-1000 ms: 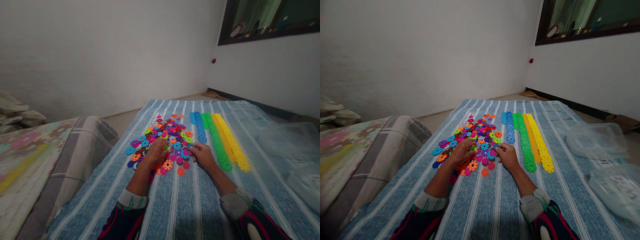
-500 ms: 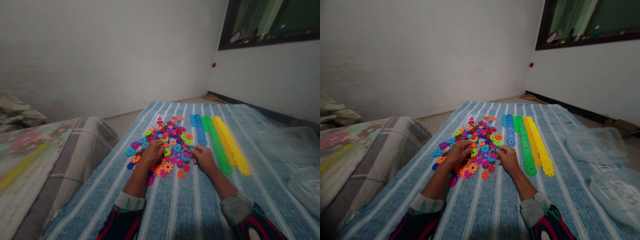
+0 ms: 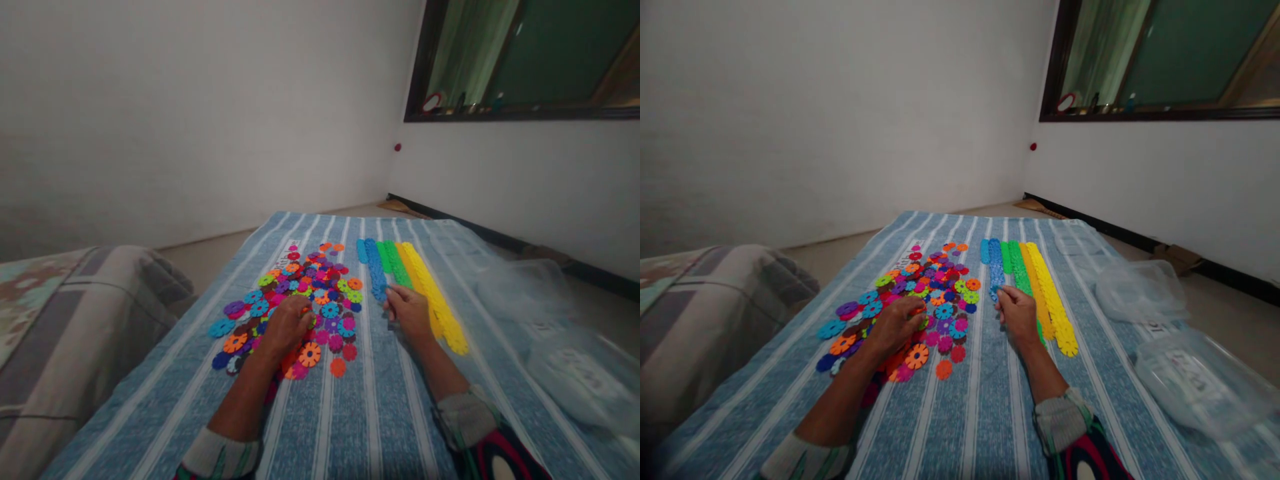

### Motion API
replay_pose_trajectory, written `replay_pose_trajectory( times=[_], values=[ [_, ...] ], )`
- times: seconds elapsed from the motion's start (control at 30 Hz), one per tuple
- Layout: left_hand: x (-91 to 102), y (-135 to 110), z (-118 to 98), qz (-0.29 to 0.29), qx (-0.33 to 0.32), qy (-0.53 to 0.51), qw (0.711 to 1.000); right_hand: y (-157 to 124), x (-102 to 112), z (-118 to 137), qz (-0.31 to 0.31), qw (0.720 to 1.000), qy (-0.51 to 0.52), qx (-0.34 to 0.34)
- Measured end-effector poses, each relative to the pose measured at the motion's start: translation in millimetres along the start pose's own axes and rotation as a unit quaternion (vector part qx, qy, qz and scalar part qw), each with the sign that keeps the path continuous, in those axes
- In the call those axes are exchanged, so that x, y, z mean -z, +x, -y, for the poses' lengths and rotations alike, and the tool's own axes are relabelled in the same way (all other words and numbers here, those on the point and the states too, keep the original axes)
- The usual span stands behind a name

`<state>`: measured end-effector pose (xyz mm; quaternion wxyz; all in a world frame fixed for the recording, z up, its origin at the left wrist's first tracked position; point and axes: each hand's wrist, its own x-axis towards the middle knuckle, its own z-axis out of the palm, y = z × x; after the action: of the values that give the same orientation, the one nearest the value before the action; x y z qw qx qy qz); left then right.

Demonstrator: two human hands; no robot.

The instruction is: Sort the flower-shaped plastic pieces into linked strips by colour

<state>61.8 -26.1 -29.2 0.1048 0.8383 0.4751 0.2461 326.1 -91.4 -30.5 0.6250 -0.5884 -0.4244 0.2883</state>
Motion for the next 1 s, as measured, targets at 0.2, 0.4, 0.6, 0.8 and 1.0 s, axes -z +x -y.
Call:
replay_pose_trajectory(
  times=[0.2, 0.4, 0.6, 0.8, 1.0],
  values=[
    [1.2, 0, -5, 0.01, 0.005, 0.01, 1.0, 13, 12, -12, -0.024, 0.989, -0.142, 0.021],
    [1.8, 2, -4, 0.016, -0.004, 0.022, 1.0, 17, 10, -18, 0.013, 0.919, -0.382, 0.093],
    [0.7, 0, -5, -0.001, 0.009, 0.032, 0.999, 31, 2, -10, 0.068, 0.909, -0.4, 0.096],
    [-0.2, -3, -6, -0.001, 0.011, 0.038, 0.999, 97, -21, 13, 0.118, 0.858, -0.491, 0.091],
    [1.9, -6, -3, -0.012, 0.013, 0.043, 0.999, 153, -44, 8, 0.137, 0.835, -0.523, 0.103]
  ],
)
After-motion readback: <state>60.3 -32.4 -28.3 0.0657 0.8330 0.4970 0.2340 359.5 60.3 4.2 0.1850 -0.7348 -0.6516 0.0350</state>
